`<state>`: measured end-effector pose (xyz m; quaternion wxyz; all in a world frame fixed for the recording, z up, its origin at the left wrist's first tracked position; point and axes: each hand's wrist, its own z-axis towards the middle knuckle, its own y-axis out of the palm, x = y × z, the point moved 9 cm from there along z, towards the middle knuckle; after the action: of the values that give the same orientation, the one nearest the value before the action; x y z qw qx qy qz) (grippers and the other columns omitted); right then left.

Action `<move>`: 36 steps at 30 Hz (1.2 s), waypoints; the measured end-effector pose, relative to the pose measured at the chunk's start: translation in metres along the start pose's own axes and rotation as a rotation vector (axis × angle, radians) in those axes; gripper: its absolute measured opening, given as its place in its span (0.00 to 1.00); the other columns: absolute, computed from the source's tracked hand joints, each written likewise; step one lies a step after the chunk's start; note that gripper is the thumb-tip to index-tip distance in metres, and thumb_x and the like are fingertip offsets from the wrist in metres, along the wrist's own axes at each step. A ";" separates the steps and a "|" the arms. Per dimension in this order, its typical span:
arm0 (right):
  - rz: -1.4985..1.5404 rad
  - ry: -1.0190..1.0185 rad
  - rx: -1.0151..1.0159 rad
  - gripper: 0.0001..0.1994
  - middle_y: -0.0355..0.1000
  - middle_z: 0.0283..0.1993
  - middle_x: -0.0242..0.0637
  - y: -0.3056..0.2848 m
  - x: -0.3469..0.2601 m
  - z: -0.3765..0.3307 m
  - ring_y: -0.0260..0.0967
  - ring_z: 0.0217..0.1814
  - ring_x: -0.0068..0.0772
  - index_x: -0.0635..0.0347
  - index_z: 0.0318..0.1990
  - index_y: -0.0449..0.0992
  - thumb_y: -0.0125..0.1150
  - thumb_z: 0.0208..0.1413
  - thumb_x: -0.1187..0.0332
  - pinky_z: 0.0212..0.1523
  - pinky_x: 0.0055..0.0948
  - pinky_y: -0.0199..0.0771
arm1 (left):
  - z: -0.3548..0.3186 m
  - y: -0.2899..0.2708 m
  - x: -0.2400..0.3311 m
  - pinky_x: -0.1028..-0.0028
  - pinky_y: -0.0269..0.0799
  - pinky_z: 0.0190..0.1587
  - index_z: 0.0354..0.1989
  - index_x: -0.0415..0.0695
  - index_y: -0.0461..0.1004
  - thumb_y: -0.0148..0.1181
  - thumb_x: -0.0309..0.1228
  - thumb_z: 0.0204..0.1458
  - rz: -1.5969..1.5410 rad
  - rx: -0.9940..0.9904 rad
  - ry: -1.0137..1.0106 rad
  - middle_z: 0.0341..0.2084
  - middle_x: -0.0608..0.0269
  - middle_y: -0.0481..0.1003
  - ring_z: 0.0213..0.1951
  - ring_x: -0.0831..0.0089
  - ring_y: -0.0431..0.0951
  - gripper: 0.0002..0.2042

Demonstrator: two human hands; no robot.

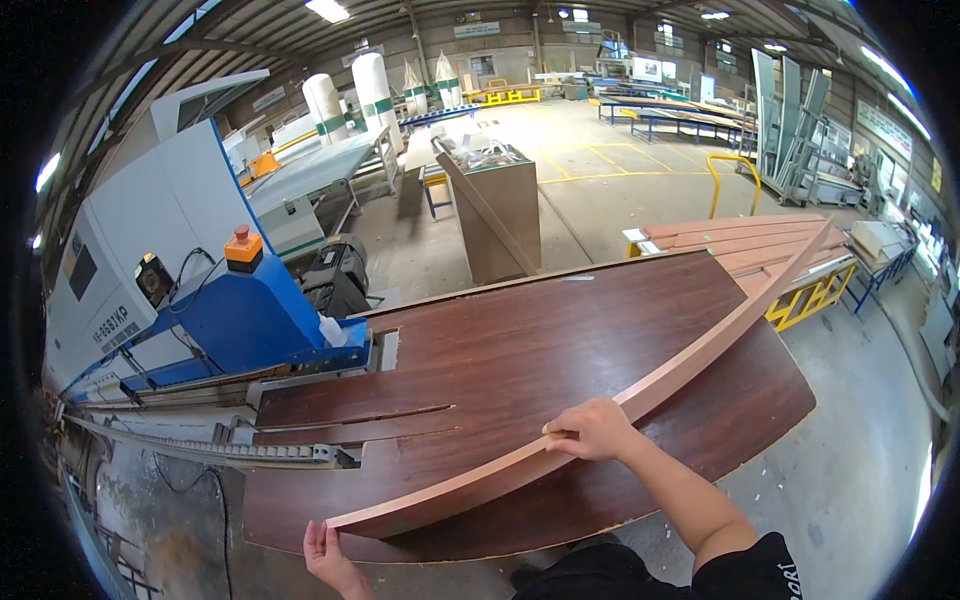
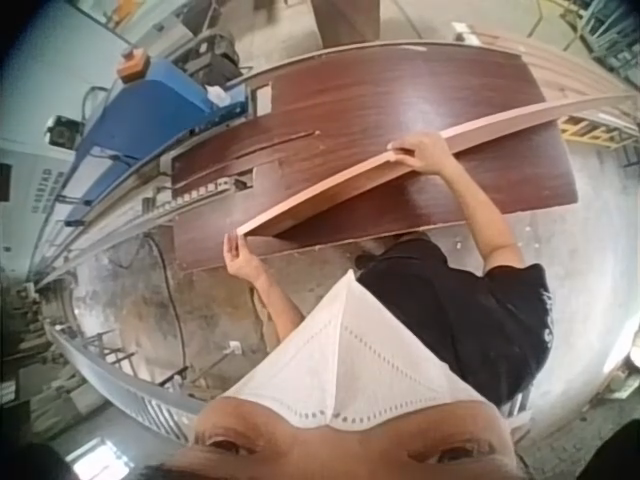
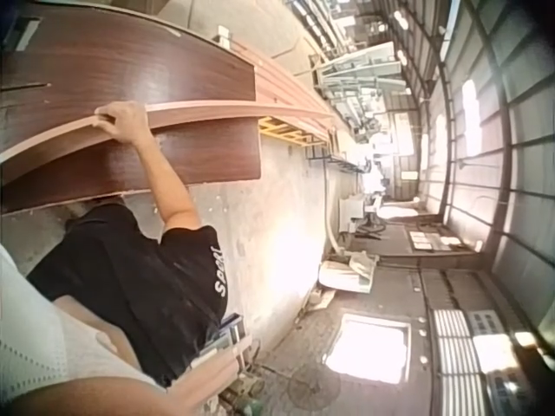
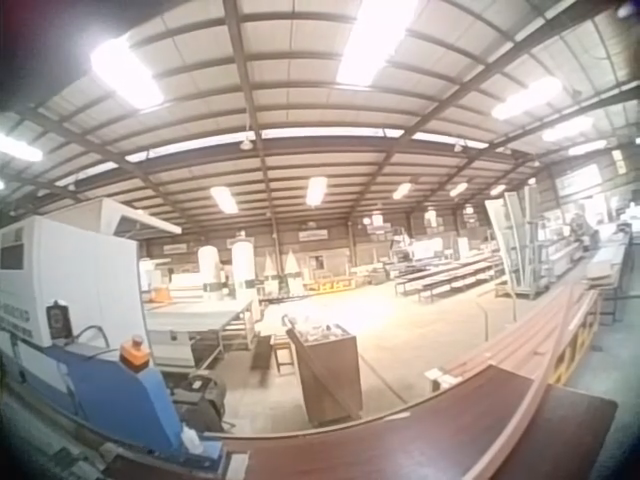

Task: Moving and sorting curved wooden planks between stacks and work surfaces in a manufacturing facility.

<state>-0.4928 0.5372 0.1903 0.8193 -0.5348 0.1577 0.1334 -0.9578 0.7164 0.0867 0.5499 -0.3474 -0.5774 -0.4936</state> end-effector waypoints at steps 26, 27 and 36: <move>0.002 0.019 -0.007 0.13 0.76 0.27 0.29 0.002 0.003 0.003 0.75 0.29 0.38 0.48 0.34 0.81 0.67 0.47 0.52 0.29 0.36 0.72 | 0.007 0.014 0.011 0.76 0.72 0.51 0.61 0.38 0.63 0.55 0.15 0.55 0.011 -0.134 0.034 0.38 0.62 0.72 0.42 0.76 0.73 0.24; 0.003 0.020 -0.008 0.13 0.76 0.27 0.29 0.002 0.003 0.003 0.75 0.29 0.38 0.48 0.34 0.81 0.67 0.47 0.52 0.29 0.36 0.72 | 0.007 0.014 0.011 0.76 0.72 0.51 0.61 0.38 0.63 0.55 0.15 0.55 0.012 -0.134 0.033 0.38 0.62 0.72 0.42 0.76 0.73 0.24; -0.020 0.008 -0.021 0.13 0.75 0.26 0.29 0.003 0.001 0.002 0.74 0.29 0.37 0.48 0.34 0.81 0.67 0.47 0.52 0.28 0.35 0.71 | 0.012 0.009 0.004 0.77 0.72 0.50 0.60 0.37 0.65 0.56 0.15 0.54 0.008 -0.143 0.052 0.38 0.63 0.72 0.42 0.77 0.73 0.23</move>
<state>-0.4927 0.5399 0.1881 0.8142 -0.5456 0.1544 0.1248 -0.9534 0.7294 0.0938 0.5405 -0.3748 -0.5248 -0.5403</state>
